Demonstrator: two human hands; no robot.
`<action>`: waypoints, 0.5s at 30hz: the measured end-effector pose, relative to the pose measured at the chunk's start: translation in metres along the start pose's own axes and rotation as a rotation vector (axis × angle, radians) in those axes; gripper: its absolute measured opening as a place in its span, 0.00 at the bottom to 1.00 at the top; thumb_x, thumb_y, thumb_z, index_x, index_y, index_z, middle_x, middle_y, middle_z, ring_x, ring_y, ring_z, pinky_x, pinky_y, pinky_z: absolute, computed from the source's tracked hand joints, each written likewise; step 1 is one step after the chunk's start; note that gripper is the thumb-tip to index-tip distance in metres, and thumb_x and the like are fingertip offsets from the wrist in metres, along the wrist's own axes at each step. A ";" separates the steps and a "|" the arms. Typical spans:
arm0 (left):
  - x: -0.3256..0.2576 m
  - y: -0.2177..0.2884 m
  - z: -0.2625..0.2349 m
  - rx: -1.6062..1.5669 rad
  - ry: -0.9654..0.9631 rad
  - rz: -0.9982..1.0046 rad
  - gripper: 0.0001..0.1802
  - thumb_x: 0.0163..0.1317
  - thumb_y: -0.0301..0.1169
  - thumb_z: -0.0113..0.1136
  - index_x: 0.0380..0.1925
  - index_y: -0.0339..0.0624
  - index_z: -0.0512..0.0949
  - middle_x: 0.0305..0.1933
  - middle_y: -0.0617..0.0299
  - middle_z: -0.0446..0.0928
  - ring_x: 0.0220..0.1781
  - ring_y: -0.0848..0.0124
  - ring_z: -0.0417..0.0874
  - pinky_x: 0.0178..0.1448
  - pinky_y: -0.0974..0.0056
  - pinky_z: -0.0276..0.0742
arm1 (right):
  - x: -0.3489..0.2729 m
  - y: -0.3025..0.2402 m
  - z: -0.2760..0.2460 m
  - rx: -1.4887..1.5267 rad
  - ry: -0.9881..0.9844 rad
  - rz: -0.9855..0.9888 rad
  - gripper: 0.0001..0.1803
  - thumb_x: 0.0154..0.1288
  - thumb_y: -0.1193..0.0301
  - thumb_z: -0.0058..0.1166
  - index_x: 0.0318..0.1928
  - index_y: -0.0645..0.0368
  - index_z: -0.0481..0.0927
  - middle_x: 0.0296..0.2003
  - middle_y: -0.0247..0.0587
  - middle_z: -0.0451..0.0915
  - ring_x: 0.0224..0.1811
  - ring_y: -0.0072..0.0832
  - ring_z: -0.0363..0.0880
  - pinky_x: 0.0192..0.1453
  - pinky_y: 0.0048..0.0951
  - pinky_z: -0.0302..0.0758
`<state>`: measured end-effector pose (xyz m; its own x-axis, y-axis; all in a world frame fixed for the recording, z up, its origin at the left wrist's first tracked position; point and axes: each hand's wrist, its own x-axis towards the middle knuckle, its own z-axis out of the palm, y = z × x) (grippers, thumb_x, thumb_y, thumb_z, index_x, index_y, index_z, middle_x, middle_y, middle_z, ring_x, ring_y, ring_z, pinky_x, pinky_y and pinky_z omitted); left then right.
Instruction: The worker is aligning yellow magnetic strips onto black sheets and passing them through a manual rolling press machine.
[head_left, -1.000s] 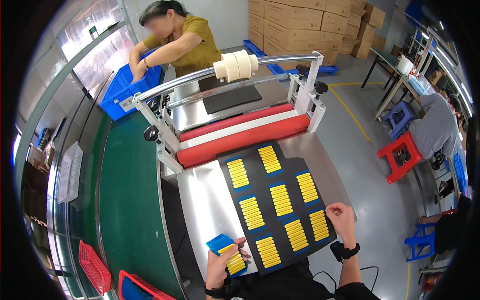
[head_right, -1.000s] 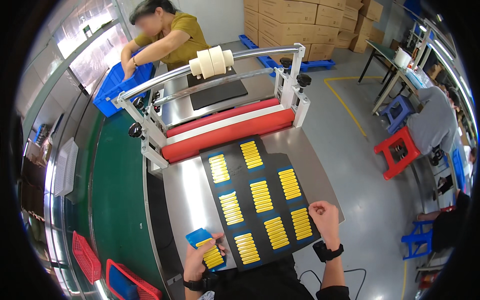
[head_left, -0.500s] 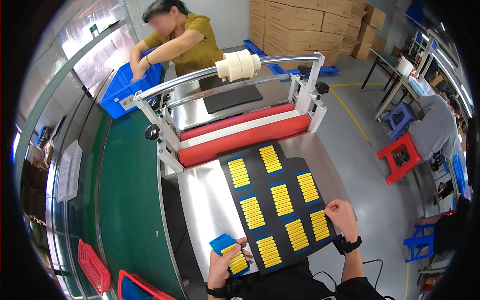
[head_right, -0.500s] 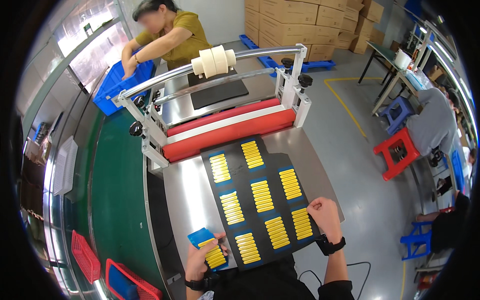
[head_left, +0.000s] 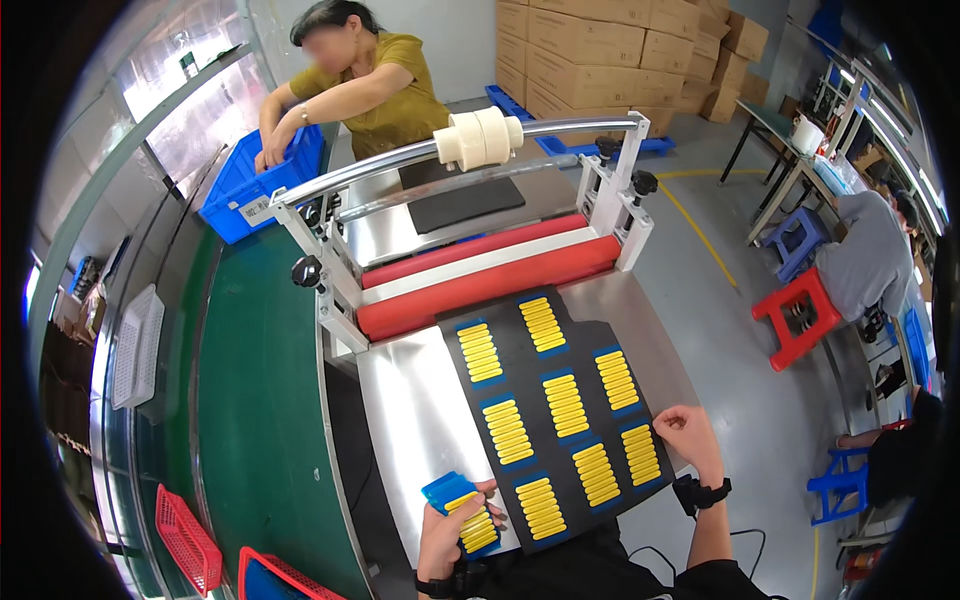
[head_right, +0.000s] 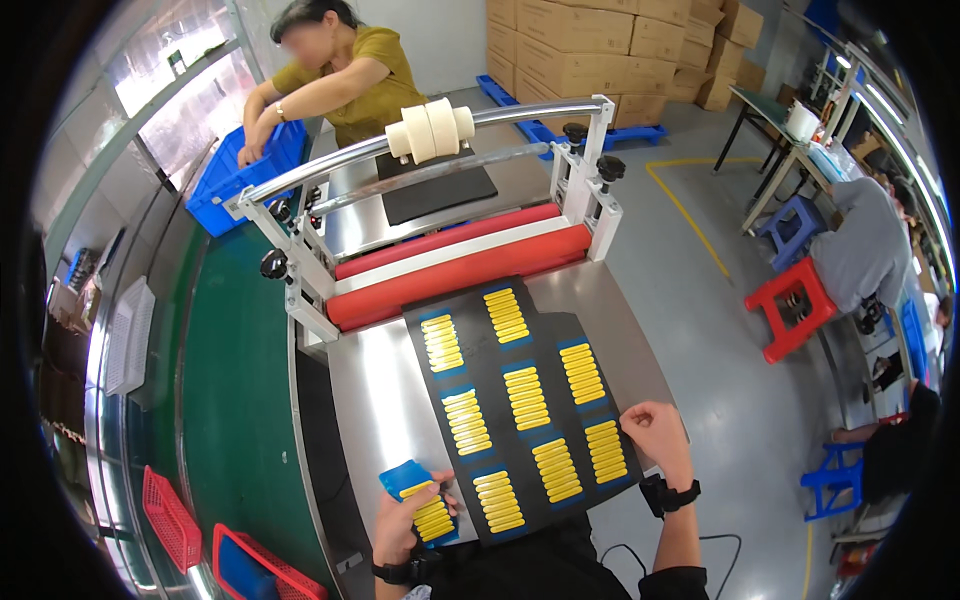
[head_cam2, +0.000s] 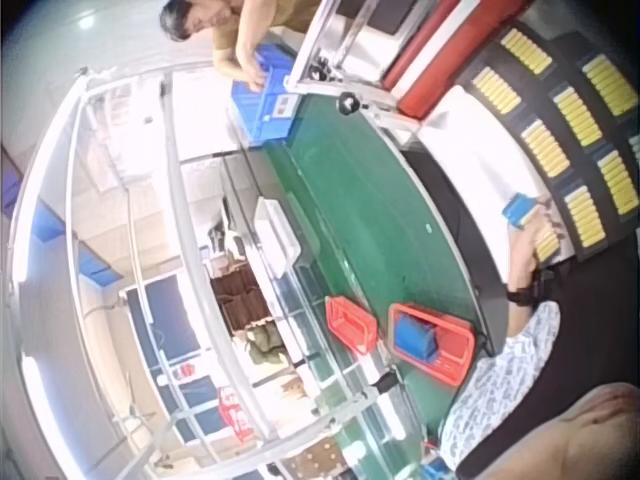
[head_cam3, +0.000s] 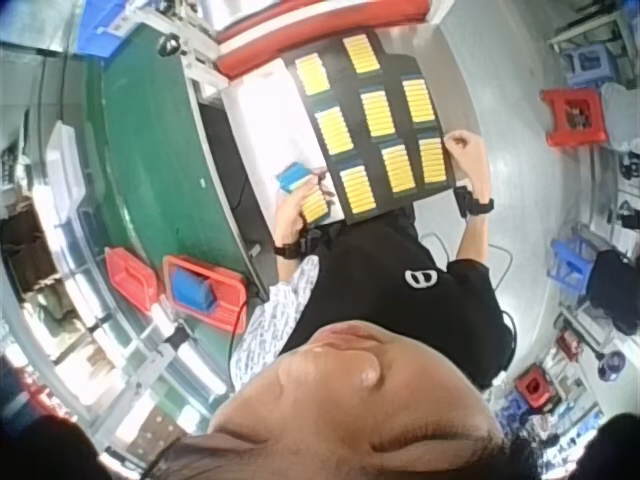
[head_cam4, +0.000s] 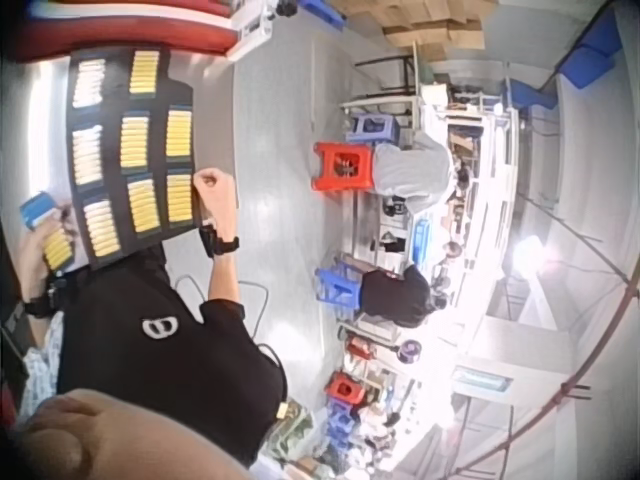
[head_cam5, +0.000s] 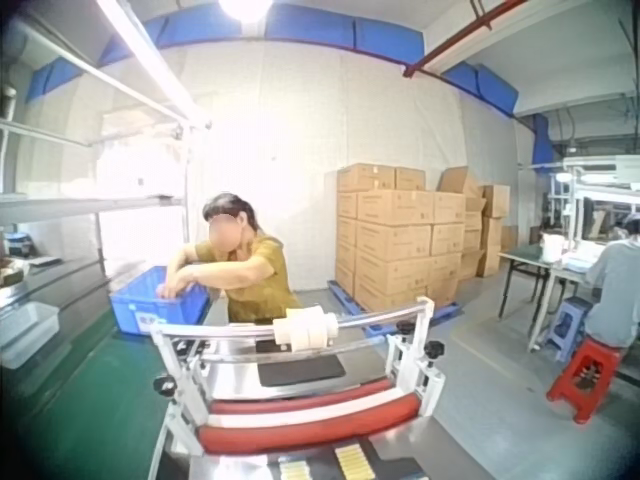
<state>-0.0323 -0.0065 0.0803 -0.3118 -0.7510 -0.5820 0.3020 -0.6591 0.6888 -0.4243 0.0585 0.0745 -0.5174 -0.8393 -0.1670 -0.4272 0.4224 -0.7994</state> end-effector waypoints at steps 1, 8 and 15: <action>0.002 -0.004 -0.002 0.002 -0.011 -0.008 0.11 0.65 0.23 0.64 0.46 0.29 0.82 0.51 0.46 0.84 0.37 0.59 0.89 0.43 0.57 0.87 | -0.001 0.001 0.000 -0.020 0.010 -0.017 0.08 0.57 0.74 0.65 0.34 0.68 0.86 0.25 0.39 0.85 0.26 0.20 0.80 0.36 0.23 0.76; -0.001 -0.002 -0.005 0.043 -0.022 -0.054 0.12 0.66 0.23 0.64 0.47 0.29 0.82 0.51 0.48 0.85 0.38 0.61 0.89 0.44 0.57 0.88 | -0.006 -0.005 -0.003 -0.027 0.002 0.000 0.07 0.57 0.75 0.64 0.32 0.69 0.86 0.24 0.34 0.84 0.26 0.17 0.78 0.35 0.20 0.75; 0.001 0.002 -0.005 0.077 -0.012 -0.067 0.13 0.66 0.26 0.66 0.47 0.31 0.82 0.48 0.48 0.86 0.38 0.61 0.90 0.44 0.57 0.88 | -0.004 -0.009 -0.006 -0.101 -0.004 -0.010 0.10 0.56 0.72 0.66 0.32 0.69 0.86 0.24 0.42 0.85 0.26 0.24 0.82 0.36 0.24 0.77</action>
<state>-0.0278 -0.0086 0.0794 -0.3395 -0.7045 -0.6232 0.2102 -0.7026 0.6798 -0.4226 0.0603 0.0863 -0.5098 -0.8449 -0.1619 -0.5053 0.4464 -0.7385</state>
